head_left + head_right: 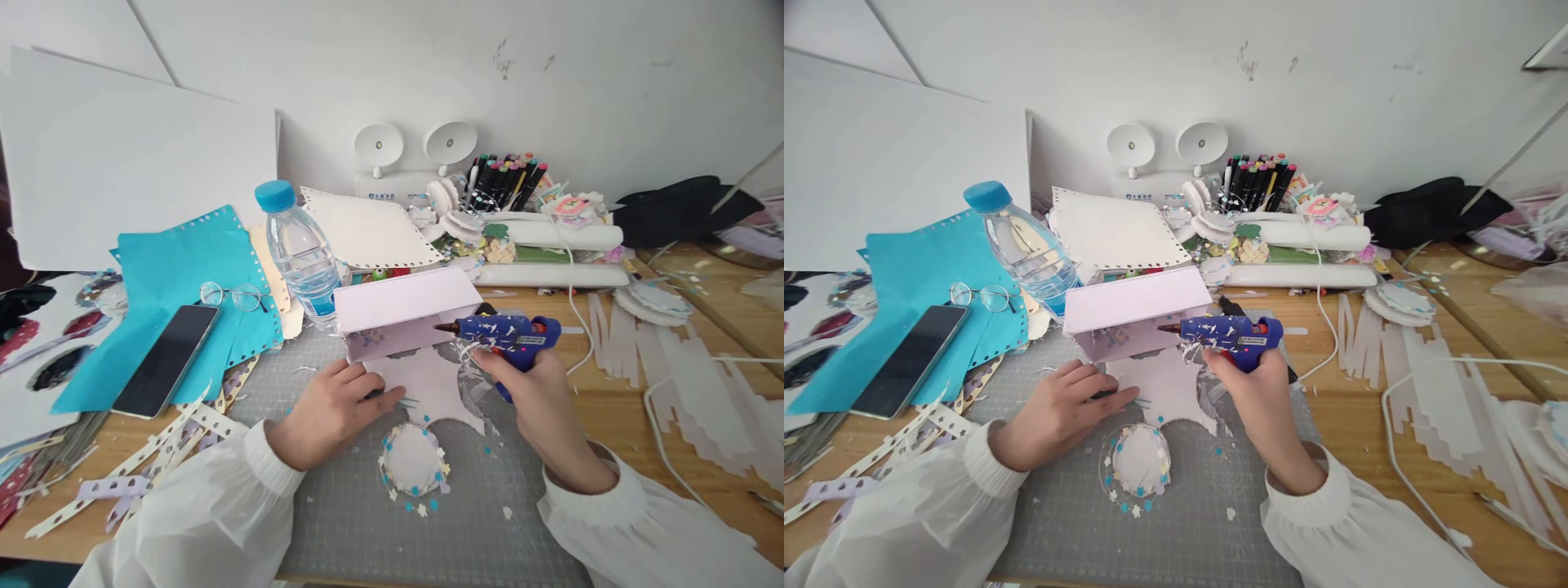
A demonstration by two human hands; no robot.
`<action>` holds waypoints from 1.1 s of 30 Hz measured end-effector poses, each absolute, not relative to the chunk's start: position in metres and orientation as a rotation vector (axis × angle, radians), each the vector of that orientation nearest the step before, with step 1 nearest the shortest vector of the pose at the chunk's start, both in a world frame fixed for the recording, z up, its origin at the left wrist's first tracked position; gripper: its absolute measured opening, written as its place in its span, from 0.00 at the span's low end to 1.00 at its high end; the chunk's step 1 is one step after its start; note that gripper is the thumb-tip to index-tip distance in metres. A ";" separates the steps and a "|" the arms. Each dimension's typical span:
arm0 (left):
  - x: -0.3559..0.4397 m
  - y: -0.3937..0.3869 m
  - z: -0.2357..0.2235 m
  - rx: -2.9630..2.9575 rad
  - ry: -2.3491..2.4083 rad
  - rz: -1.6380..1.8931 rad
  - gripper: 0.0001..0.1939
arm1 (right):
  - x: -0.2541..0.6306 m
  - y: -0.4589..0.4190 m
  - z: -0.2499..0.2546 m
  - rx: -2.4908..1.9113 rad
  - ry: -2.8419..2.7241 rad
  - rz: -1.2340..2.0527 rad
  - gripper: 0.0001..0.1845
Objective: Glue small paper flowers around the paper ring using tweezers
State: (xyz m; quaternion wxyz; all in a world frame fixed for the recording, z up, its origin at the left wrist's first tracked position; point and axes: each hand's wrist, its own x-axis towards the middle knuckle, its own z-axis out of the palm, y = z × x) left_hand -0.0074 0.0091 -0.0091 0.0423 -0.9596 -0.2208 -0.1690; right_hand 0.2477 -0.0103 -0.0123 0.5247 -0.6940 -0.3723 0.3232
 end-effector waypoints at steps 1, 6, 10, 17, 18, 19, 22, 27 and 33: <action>-0.005 0.008 -0.010 -2.972 -0.692 -0.533 0.13 | 0.247 -0.010 -0.012 -1.664 -0.889 0.773 0.14; 0.006 0.000 -0.015 -3.037 -0.663 -0.499 0.14 | 0.243 -0.011 -0.008 -1.671 -0.900 0.780 0.15; 0.004 0.002 -0.017 -2.988 -0.698 -0.495 0.13 | 0.245 -0.011 -0.010 -1.663 -0.900 0.787 0.14; -0.008 0.010 -0.017 -2.937 -0.714 -0.479 0.14 | 0.248 -0.010 -0.014 -1.625 -0.900 0.787 0.15; -0.010 0.011 -0.016 -2.931 -0.718 -0.493 0.13 | 0.248 -0.010 -0.014 -1.628 -0.897 0.787 0.16; -0.011 0.012 -0.015 -2.932 -0.723 -0.511 0.13 | 0.248 -0.010 -0.014 -1.630 -0.897 0.786 0.16; -0.012 0.013 -0.011 -2.961 -0.741 -0.592 0.12 | 0.248 -0.011 -0.015 -1.627 -0.911 0.782 0.16; -0.013 0.014 -0.005 -2.966 -0.724 -0.659 0.11 | 0.249 -0.011 -0.015 -1.625 -0.932 0.743 0.17; -0.018 0.018 -0.009 -2.937 -0.622 -0.568 0.10 | 0.249 -0.010 -0.013 -1.642 -0.894 0.780 0.15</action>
